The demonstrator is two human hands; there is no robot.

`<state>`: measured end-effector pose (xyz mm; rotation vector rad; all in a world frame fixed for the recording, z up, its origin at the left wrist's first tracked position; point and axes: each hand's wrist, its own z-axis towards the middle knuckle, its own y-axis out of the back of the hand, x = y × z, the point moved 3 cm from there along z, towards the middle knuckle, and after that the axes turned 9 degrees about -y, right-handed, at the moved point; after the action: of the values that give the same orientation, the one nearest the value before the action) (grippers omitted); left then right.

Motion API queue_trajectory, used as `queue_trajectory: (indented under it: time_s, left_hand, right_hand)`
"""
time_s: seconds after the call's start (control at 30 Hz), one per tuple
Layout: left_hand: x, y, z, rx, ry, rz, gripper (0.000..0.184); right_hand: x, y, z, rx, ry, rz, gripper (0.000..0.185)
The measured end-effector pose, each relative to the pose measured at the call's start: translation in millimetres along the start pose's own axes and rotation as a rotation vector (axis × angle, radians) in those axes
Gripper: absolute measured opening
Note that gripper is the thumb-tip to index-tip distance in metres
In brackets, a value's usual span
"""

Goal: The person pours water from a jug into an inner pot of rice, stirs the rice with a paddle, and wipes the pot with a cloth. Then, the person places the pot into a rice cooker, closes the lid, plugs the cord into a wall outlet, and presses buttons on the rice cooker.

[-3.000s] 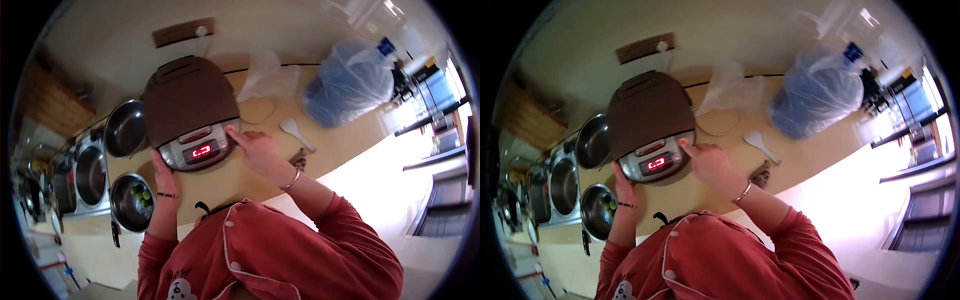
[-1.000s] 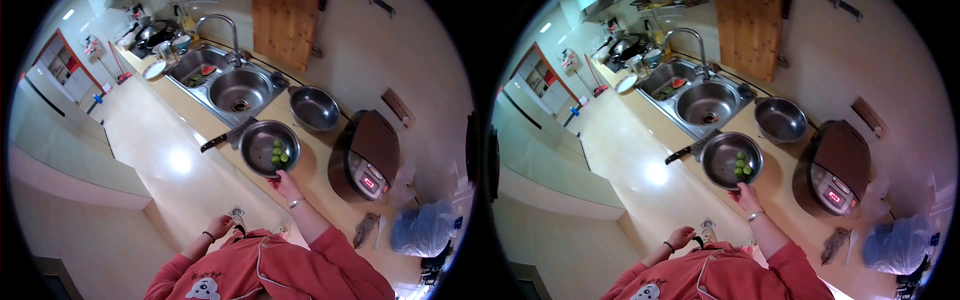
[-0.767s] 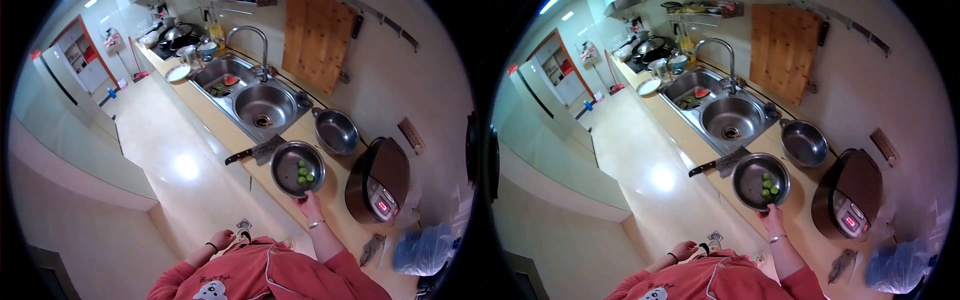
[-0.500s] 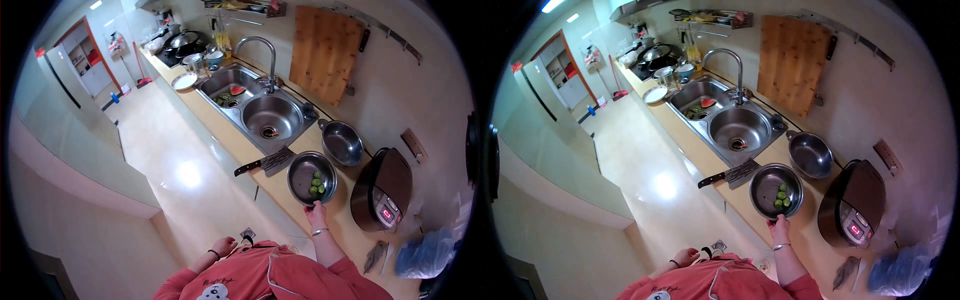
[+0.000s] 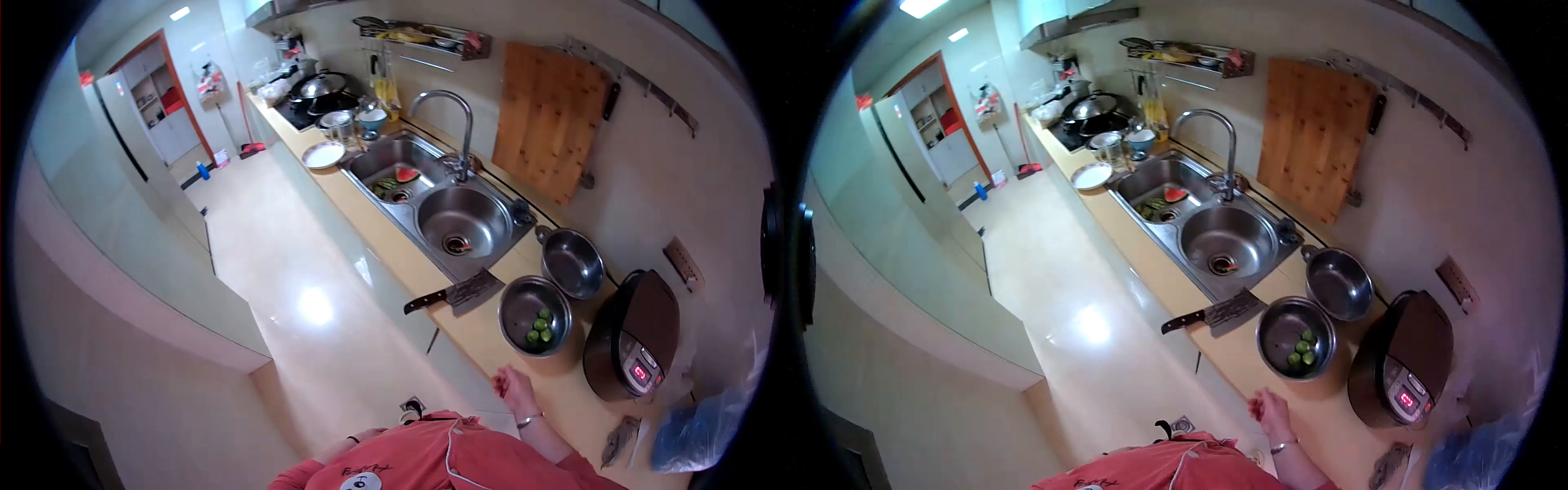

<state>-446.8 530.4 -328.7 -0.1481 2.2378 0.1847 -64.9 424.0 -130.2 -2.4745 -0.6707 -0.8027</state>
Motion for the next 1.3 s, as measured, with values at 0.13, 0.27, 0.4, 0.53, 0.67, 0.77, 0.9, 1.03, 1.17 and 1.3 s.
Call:
queue_trajectory:
  time_s: [0.13, 0.27, 0.4, 0.53, 0.67, 0.77, 0.9, 1.03, 1.17, 1.3]
  left_hand:
    - [12.8, 4.3, -11.5, 0.037, 0.036, 0.042, 0.054]
    - [30.6, 9.7, -20.6, 0.077, 0.080, 0.084, 0.054]
    - [43.3, 12.0, -19.5, 0.135, 0.107, 0.147, 0.054]
    - [36.0, 14.7, -15.8, 0.187, 0.082, 0.222, 0.054]
    - [5.9, 16.5, 2.3, 0.252, -0.029, 0.365, 0.054]
    - [-11.7, 21.7, 25.9, 0.379, -0.148, 0.602, 0.051]
    - [9.4, 31.3, 81.0, 0.270, 0.008, 0.651, 0.048]
    - [-42.5, 17.1, 105.8, 0.356, -0.063, 0.761, 0.047]
    - [-86.7, -20.4, 129.6, 0.399, -0.121, 0.857, 0.047]
    - [-125.3, -70.3, 149.6, 0.445, -0.197, 0.922, 0.046]
  right_hand:
    - [-29.8, -21.9, -19.1, 0.082, -0.100, -0.323, 0.025]
    - [-45.6, -30.5, -31.3, 0.134, -0.159, -0.561, 0.021]
    - [-49.8, -24.5, -41.0, 0.144, -0.093, -0.669, 0.022]
    - [-59.4, -4.6, -52.4, 0.064, -0.073, -0.586, 0.022]
    - [-77.1, 18.2, -71.0, 0.001, -0.025, -0.575, 0.023]
    - [-93.3, 37.6, -80.6, -0.064, 0.031, -0.695, 0.026]
    - [-113.1, 59.8, -102.6, -0.193, 0.029, -0.481, 0.030]
    - [-123.5, 88.2, -131.2, -0.287, 0.088, -0.452, 0.033]
    - [-139.3, 125.9, -155.5, -0.329, 0.102, -0.379, 0.032]
    - [-141.6, 162.6, -193.1, -0.424, 0.141, -0.416, 0.031]
